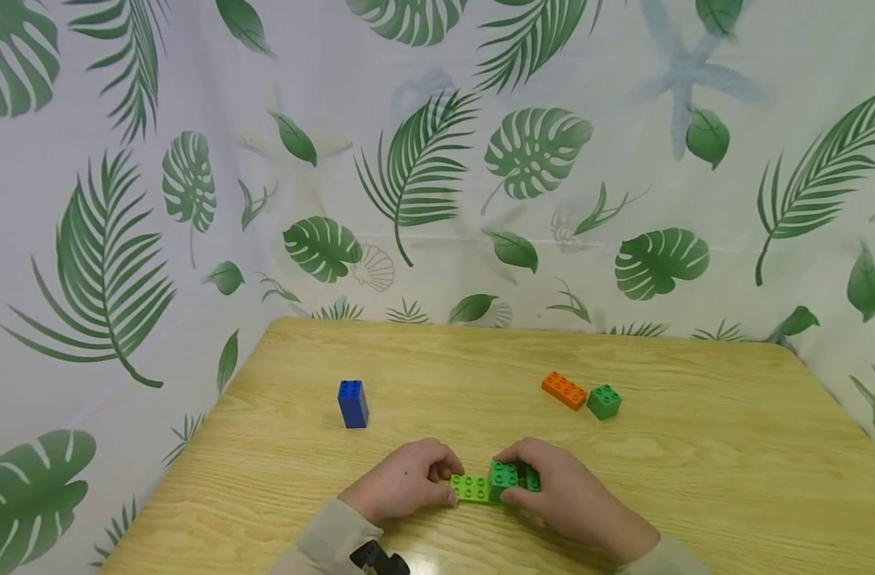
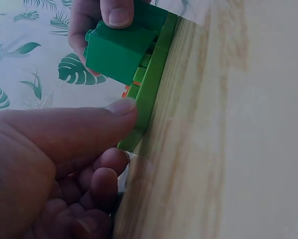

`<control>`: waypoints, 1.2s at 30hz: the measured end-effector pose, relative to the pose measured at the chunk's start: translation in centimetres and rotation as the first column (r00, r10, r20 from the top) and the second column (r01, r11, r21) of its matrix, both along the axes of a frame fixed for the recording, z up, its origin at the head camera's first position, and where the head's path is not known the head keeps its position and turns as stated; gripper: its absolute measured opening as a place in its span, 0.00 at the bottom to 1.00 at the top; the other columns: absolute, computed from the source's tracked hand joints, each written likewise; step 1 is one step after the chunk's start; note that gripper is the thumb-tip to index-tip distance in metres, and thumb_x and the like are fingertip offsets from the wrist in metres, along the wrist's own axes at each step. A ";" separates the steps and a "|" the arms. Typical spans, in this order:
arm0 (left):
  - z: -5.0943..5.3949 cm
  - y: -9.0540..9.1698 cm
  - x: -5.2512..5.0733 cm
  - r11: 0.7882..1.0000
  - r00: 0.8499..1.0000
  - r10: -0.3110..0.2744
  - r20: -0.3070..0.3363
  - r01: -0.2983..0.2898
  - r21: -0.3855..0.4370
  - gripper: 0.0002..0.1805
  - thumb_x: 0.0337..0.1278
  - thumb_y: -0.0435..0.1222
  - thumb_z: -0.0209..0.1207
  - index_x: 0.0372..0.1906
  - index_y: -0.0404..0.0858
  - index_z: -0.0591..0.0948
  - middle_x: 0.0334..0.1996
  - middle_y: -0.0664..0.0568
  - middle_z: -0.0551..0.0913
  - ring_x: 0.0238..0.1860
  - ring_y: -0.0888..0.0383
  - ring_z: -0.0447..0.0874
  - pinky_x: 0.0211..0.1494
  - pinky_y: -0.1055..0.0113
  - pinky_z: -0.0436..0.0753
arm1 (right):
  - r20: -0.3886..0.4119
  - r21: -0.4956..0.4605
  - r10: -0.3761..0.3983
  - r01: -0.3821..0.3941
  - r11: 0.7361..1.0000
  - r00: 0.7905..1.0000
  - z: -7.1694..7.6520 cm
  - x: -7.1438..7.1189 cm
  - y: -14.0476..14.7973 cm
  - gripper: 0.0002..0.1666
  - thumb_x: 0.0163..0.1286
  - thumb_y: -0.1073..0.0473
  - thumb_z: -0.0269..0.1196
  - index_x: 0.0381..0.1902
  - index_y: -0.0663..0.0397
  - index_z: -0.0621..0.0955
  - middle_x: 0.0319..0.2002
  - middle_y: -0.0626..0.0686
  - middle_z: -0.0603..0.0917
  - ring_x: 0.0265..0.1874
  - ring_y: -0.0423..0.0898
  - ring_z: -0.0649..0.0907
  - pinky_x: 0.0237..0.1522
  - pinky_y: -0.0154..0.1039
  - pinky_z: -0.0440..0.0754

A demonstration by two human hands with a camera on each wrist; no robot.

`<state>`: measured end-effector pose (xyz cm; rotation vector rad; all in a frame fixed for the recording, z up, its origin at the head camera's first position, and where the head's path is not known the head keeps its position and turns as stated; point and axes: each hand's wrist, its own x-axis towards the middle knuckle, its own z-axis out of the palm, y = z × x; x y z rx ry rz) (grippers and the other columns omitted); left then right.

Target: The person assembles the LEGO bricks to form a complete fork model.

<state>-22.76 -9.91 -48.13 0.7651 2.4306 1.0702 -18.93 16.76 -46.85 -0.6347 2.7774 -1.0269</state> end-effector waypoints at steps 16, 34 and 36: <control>0.1 0.1 0.3 1.000 1.000 -0.004 -0.013 0.004 -0.003 0.14 0.59 0.39 0.71 0.49 0.46 0.84 0.37 0.61 0.79 0.37 0.63 0.76 0.44 0.66 0.77 | -0.037 0.002 -0.040 0.040 0.999 0.998 -0.4 0.2 -0.2 0.20 0.62 0.46 0.74 0.51 0.36 0.84 0.40 0.35 0.80 0.41 0.38 0.77 0.49 0.48 0.78; -0.2 -0.1 -0.1 1.000 1.000 -0.010 -0.019 0.011 0.011 0.13 0.58 0.40 0.71 0.47 0.47 0.84 0.36 0.61 0.79 0.37 0.63 0.76 0.43 0.67 0.76 | 0.072 0.019 -0.072 0.071 0.997 0.995 -0.5 -0.2 -0.5 0.25 0.59 0.39 0.74 0.53 0.35 0.84 0.53 0.42 0.83 0.55 0.48 0.79 0.59 0.59 0.74; -0.1 0.1 -0.2 1.000 1.000 -0.011 -0.017 0.011 0.011 0.13 0.58 0.40 0.71 0.47 0.47 0.84 0.36 0.61 0.79 0.37 0.63 0.76 0.43 0.67 0.76 | 0.063 0.011 -0.064 0.063 0.998 0.996 -0.4 -0.1 -0.2 0.25 0.60 0.38 0.73 0.54 0.34 0.84 0.53 0.41 0.83 0.55 0.47 0.79 0.59 0.58 0.74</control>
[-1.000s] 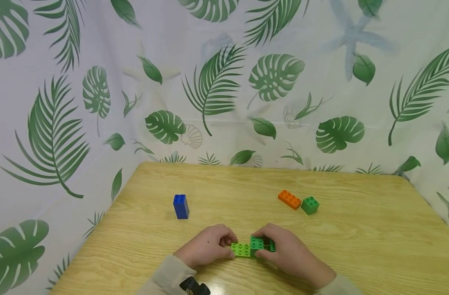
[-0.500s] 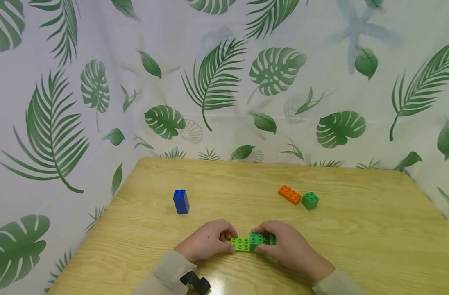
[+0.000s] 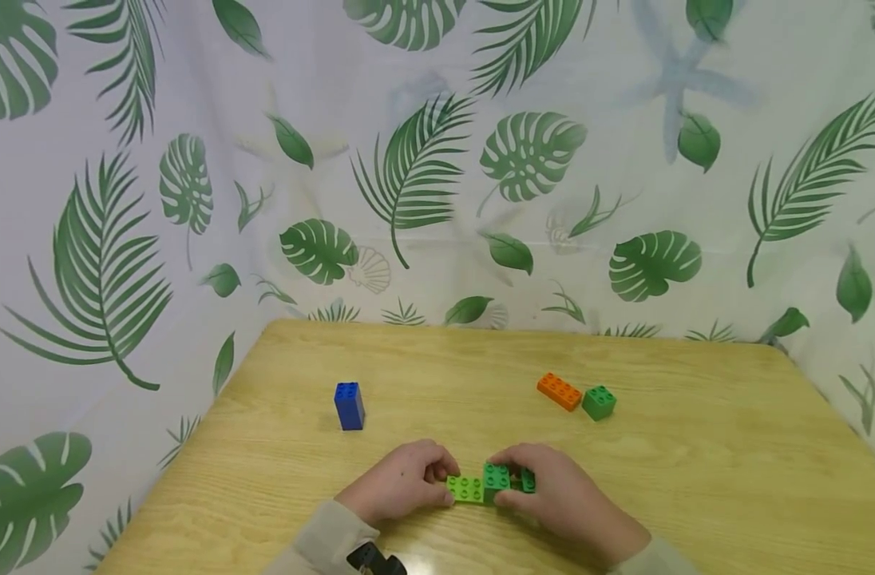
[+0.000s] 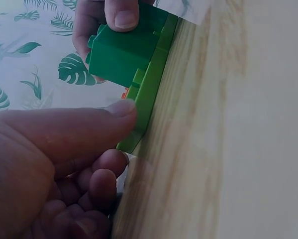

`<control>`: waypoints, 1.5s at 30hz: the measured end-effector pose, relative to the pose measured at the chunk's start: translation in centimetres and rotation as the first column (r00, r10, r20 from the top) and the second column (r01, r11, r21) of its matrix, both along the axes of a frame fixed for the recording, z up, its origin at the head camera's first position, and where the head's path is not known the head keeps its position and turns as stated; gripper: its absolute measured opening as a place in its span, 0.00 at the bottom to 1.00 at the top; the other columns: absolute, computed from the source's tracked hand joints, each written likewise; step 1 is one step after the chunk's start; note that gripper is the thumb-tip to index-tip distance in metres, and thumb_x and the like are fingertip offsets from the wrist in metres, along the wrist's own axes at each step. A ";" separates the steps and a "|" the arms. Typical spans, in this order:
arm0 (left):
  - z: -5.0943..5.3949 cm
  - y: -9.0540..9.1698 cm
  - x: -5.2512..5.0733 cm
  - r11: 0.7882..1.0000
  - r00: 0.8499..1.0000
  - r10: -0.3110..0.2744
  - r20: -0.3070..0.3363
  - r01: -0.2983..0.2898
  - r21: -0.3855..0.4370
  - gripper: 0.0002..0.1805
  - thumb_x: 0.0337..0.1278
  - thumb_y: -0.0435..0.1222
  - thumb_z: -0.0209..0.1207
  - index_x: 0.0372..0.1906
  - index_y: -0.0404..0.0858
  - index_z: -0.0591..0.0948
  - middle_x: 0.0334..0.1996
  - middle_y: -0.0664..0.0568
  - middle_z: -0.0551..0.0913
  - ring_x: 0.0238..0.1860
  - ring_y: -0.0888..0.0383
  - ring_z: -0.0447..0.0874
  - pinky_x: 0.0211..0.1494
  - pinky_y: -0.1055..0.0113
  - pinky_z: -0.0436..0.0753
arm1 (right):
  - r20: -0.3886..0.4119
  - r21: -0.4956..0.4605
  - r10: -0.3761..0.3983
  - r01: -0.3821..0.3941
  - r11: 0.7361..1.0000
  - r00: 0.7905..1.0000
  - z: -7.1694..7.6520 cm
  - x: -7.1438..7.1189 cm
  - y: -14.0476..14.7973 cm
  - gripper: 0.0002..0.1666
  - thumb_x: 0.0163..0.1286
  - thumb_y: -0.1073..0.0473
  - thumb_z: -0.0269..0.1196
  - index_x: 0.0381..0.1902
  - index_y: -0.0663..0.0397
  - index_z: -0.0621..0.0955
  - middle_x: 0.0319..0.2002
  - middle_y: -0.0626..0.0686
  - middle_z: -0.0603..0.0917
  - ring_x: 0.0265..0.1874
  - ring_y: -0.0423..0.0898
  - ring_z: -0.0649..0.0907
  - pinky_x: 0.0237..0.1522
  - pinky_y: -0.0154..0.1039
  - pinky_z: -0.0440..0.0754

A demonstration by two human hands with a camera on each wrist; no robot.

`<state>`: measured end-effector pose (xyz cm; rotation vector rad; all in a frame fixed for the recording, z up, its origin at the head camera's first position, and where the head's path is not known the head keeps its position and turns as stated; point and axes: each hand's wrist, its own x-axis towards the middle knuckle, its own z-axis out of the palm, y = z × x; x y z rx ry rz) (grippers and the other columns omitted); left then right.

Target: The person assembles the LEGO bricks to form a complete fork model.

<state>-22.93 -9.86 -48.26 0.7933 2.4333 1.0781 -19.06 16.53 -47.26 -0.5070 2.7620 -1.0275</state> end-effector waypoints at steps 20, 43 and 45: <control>0.2 -0.1 0.2 1.000 0.999 0.015 0.050 -0.016 0.010 0.13 0.59 0.38 0.71 0.48 0.48 0.85 0.36 0.61 0.79 0.36 0.63 0.77 0.42 0.66 0.77 | 0.022 -0.143 0.038 -0.034 0.989 0.999 0.5 -0.7 2.6 0.25 0.75 0.40 0.61 0.61 0.46 0.81 0.54 0.44 0.83 0.51 0.45 0.81 0.48 0.41 0.80; 0.0 -0.3 0.1 0.999 0.998 0.009 0.063 -0.011 0.031 0.13 0.60 0.39 0.71 0.48 0.49 0.84 0.37 0.61 0.80 0.38 0.63 0.77 0.44 0.66 0.77 | -0.204 -0.111 -0.262 0.243 0.964 0.943 1.3 -2.6 8.8 0.28 0.76 0.45 0.62 0.65 0.55 0.78 0.58 0.56 0.79 0.52 0.51 0.78 0.46 0.46 0.82; 0.1 -0.3 0.1 1.000 0.998 0.010 0.060 -0.012 0.029 0.13 0.60 0.39 0.71 0.48 0.49 0.84 0.37 0.61 0.80 0.38 0.63 0.77 0.44 0.66 0.77 | -0.220 -0.101 -0.278 0.261 0.960 0.935 1.4 -2.8 9.3 0.29 0.76 0.46 0.61 0.66 0.57 0.77 0.57 0.58 0.79 0.51 0.52 0.78 0.45 0.45 0.82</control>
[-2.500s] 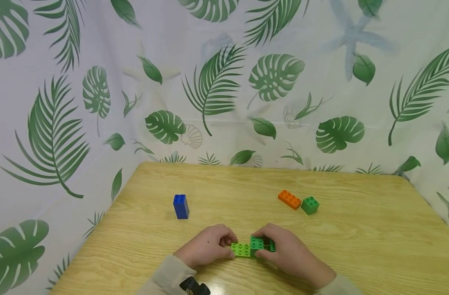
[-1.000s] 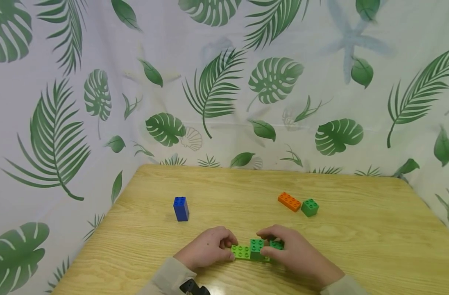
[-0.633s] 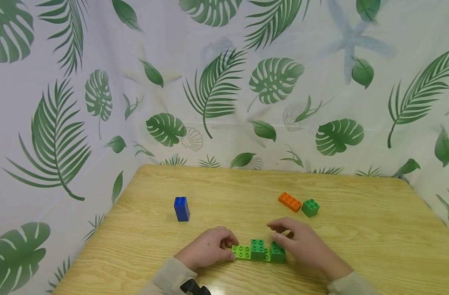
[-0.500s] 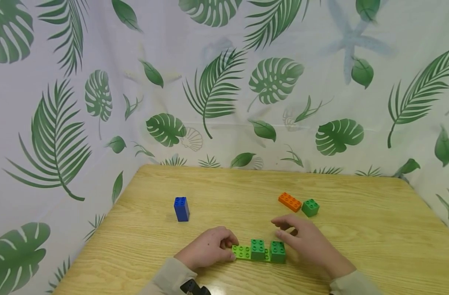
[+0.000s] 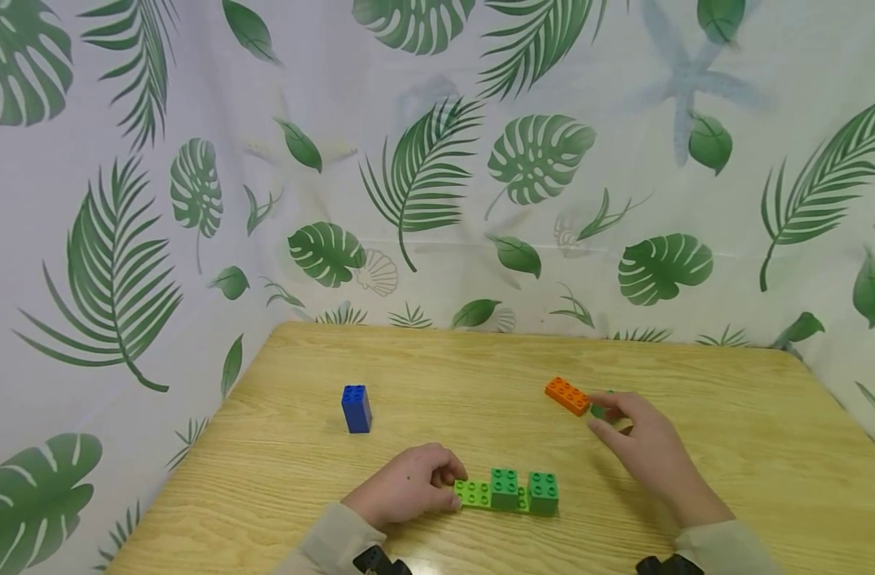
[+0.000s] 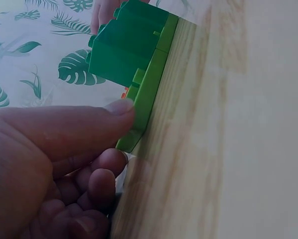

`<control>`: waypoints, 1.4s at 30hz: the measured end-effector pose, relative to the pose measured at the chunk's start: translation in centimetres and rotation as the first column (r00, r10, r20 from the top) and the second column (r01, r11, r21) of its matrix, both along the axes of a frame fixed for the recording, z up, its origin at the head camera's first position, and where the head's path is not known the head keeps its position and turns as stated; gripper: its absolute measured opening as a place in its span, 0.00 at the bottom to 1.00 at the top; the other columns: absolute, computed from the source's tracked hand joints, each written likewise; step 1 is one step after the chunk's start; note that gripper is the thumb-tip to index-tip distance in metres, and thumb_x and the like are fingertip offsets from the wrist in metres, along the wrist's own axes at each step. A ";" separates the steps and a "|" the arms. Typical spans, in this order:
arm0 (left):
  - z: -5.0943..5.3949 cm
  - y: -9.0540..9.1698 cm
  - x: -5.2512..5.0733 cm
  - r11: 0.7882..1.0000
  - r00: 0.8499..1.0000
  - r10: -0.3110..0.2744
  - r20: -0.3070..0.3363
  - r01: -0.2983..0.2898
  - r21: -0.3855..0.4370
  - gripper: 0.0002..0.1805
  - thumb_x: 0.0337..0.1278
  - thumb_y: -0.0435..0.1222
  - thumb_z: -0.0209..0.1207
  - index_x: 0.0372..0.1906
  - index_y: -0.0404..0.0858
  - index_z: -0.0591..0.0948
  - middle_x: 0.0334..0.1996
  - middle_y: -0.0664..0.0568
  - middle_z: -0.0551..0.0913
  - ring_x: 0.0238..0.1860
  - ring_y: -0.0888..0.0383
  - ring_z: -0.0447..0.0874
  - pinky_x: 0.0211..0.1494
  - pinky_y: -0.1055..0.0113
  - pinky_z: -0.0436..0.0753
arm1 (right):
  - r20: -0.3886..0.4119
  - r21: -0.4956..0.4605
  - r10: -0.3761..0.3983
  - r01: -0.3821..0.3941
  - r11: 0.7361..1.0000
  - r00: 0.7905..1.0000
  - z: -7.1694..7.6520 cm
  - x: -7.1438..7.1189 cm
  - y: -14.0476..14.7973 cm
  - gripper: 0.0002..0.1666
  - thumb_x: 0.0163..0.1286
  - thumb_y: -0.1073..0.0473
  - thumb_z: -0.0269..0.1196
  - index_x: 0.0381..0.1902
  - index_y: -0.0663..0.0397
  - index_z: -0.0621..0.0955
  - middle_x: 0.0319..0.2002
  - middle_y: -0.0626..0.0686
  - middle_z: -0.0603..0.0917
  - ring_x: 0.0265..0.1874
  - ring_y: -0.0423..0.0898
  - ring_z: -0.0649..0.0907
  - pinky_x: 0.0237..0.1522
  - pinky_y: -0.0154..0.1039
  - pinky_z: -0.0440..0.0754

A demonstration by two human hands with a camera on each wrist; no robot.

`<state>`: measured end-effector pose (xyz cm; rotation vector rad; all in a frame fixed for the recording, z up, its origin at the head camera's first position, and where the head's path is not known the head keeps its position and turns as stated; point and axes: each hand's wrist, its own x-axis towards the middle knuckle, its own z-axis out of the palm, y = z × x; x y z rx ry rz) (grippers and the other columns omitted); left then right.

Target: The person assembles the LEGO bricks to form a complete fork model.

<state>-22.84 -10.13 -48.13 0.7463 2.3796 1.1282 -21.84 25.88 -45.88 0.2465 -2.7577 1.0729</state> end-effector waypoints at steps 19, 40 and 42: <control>-0.3 -0.1 0.0 1.000 1.000 -0.002 0.009 0.001 0.014 0.12 0.60 0.39 0.71 0.48 0.48 0.84 0.37 0.61 0.80 0.38 0.63 0.77 0.44 0.66 0.77 | 0.118 0.029 -0.053 0.050 0.998 0.992 -1.0 -2.5 3.2 0.42 0.75 0.43 0.61 0.74 0.64 0.65 0.63 0.69 0.71 0.57 0.67 0.76 0.48 0.60 0.79; -0.1 0.0 -0.2 1.000 1.000 0.000 -0.001 0.000 0.002 0.13 0.59 0.39 0.71 0.48 0.49 0.85 0.38 0.62 0.80 0.38 0.63 0.77 0.44 0.66 0.77 | 0.232 0.030 -0.085 0.080 0.996 0.969 -2.1 -4.1 3.4 0.44 0.73 0.42 0.63 0.71 0.67 0.64 0.58 0.70 0.75 0.53 0.62 0.77 0.48 0.56 0.77; 0.0 0.1 -0.1 1.000 1.000 0.001 -0.002 -0.001 -0.001 0.13 0.59 0.38 0.71 0.48 0.49 0.85 0.38 0.62 0.80 0.38 0.63 0.77 0.44 0.66 0.77 | 0.227 0.031 -0.088 0.083 0.996 0.970 -2.1 -4.2 3.4 0.42 0.73 0.43 0.63 0.70 0.67 0.65 0.58 0.70 0.75 0.52 0.61 0.77 0.48 0.56 0.77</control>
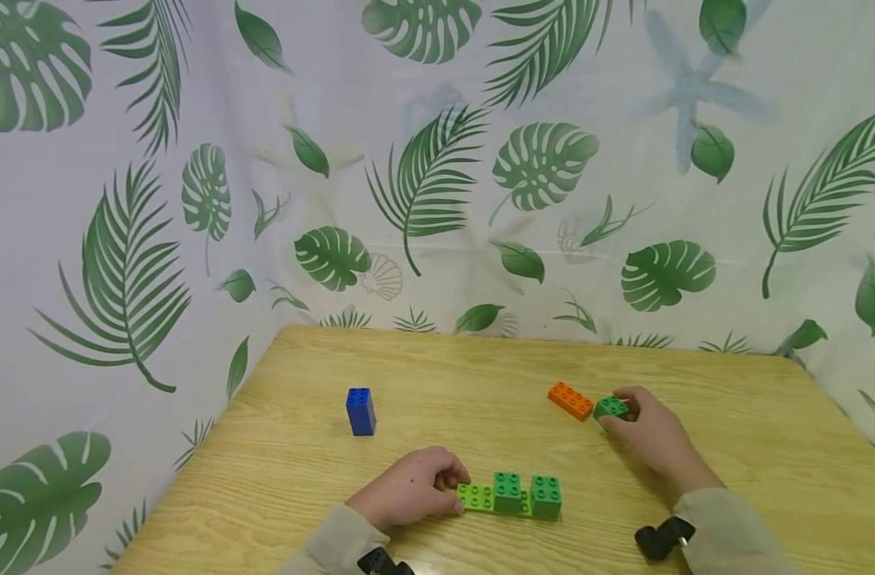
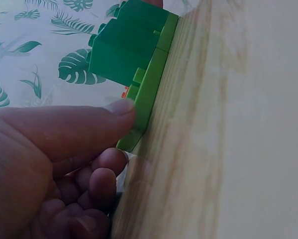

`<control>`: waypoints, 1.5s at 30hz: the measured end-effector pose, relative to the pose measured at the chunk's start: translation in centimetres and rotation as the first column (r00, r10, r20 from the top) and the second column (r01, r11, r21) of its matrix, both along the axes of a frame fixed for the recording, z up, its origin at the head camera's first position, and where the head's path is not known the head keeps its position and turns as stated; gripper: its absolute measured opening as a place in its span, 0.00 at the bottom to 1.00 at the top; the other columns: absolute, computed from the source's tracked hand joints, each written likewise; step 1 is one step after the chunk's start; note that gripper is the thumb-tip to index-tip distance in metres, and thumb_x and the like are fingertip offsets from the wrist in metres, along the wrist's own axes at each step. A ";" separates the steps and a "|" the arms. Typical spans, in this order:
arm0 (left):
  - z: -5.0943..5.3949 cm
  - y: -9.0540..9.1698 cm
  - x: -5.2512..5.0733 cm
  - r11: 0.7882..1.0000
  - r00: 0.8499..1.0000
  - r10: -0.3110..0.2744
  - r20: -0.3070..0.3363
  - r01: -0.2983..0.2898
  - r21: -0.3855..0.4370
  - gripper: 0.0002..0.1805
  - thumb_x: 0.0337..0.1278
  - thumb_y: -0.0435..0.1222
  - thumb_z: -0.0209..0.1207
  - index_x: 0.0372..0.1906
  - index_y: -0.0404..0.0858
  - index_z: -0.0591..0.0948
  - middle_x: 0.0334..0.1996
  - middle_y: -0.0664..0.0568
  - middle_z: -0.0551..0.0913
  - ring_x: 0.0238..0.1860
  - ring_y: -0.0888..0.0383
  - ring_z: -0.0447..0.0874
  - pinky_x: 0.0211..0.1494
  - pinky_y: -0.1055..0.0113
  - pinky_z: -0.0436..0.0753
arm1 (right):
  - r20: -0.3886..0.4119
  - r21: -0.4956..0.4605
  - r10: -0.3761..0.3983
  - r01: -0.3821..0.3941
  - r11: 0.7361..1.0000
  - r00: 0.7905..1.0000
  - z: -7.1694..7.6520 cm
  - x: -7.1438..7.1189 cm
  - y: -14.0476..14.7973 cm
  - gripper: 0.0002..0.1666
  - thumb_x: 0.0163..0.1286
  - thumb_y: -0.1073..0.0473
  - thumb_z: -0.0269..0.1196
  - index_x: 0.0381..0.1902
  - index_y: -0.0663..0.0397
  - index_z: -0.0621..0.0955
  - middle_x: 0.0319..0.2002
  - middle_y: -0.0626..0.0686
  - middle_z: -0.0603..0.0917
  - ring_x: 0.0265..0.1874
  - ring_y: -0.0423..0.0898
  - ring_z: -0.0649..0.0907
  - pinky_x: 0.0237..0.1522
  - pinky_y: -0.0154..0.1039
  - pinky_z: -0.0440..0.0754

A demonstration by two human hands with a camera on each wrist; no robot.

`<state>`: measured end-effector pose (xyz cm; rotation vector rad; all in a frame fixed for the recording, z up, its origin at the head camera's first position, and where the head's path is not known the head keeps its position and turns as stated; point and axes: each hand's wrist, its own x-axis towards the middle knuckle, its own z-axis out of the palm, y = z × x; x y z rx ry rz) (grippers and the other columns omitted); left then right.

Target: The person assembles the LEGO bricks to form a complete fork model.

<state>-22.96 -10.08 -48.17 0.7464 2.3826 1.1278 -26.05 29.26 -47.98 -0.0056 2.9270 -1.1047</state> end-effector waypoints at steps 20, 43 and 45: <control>-0.2 0.2 -0.1 1.000 1.000 -0.005 -0.011 0.005 -0.001 0.13 0.59 0.39 0.71 0.48 0.49 0.85 0.37 0.62 0.79 0.39 0.63 0.76 0.44 0.66 0.77 | -0.039 0.008 -0.054 0.054 0.999 0.998 -0.4 0.6 0.7 0.39 0.76 0.42 0.59 0.71 0.67 0.68 0.56 0.67 0.78 0.51 0.60 0.78 0.48 0.57 0.77; -0.3 0.1 -0.1 1.000 1.000 0.005 -0.003 -0.005 0.002 0.12 0.60 0.39 0.71 0.48 0.49 0.85 0.37 0.61 0.79 0.38 0.62 0.76 0.43 0.66 0.76 | -0.113 -0.042 0.033 -0.038 0.998 0.993 1.5 3.1 -2.8 0.36 0.74 0.41 0.62 0.70 0.59 0.72 0.48 0.54 0.82 0.49 0.53 0.80 0.39 0.44 0.78; -0.3 0.1 -0.1 1.000 1.000 0.004 -0.003 -0.004 0.003 0.12 0.60 0.39 0.71 0.48 0.49 0.85 0.37 0.61 0.79 0.38 0.62 0.76 0.43 0.65 0.76 | -0.116 -0.048 0.039 -0.045 0.998 0.992 1.7 3.3 -3.3 0.36 0.74 0.41 0.63 0.70 0.57 0.72 0.48 0.54 0.82 0.50 0.54 0.80 0.40 0.45 0.79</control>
